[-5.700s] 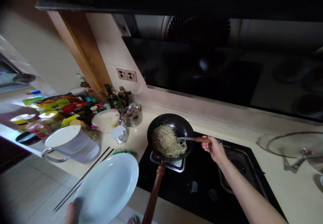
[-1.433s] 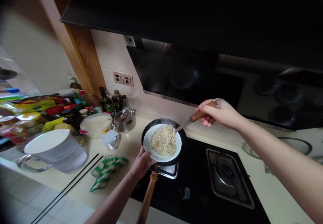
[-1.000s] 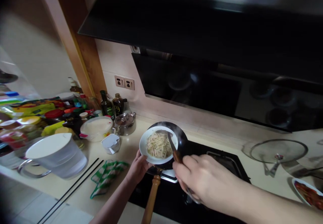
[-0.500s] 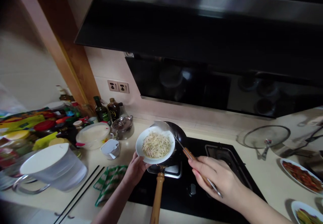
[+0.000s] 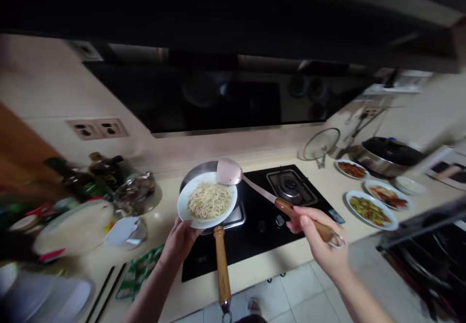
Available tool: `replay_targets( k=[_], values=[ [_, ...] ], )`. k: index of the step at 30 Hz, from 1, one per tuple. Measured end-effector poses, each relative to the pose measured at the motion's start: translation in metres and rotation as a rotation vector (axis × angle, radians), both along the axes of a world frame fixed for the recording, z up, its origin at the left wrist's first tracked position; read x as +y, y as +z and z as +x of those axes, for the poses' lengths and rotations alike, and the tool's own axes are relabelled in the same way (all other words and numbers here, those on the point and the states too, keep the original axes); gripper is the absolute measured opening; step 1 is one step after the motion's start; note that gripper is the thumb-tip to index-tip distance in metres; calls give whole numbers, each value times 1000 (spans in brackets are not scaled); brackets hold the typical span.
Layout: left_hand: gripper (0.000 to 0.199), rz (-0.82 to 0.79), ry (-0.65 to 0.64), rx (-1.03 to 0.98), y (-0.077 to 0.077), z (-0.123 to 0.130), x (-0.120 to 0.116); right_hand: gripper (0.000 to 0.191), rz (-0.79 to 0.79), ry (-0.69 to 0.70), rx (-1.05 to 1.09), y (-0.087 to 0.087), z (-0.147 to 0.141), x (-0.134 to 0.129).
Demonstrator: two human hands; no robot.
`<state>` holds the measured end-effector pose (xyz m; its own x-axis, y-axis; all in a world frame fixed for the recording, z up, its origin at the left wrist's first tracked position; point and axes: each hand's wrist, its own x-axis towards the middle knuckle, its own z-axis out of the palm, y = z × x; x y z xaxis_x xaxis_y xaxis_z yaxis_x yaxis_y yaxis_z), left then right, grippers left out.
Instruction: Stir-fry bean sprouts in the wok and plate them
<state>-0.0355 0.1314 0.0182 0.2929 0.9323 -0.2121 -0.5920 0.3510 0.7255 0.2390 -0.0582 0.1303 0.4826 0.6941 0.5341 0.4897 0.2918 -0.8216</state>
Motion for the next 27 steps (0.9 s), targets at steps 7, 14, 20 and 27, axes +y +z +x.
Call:
replay_targets(
  k=[7, 14, 20, 27],
  values=[
    [57, -15, -232, 44, 3, 67, -33, 34, 124, -368, 962, -64, 30, -71],
    [62, -141, -372, 55, -19, 191, -76, 36, 180, -485, 1130, -92, 131, -138],
    [47, -214, -464, 111, -71, 297, -115, 40, 158, -572, 1129, -97, 234, -181],
    [33, -175, -569, 165, -117, 423, -147, 40, 145, -643, 1203, -98, 285, -206]
  ],
)
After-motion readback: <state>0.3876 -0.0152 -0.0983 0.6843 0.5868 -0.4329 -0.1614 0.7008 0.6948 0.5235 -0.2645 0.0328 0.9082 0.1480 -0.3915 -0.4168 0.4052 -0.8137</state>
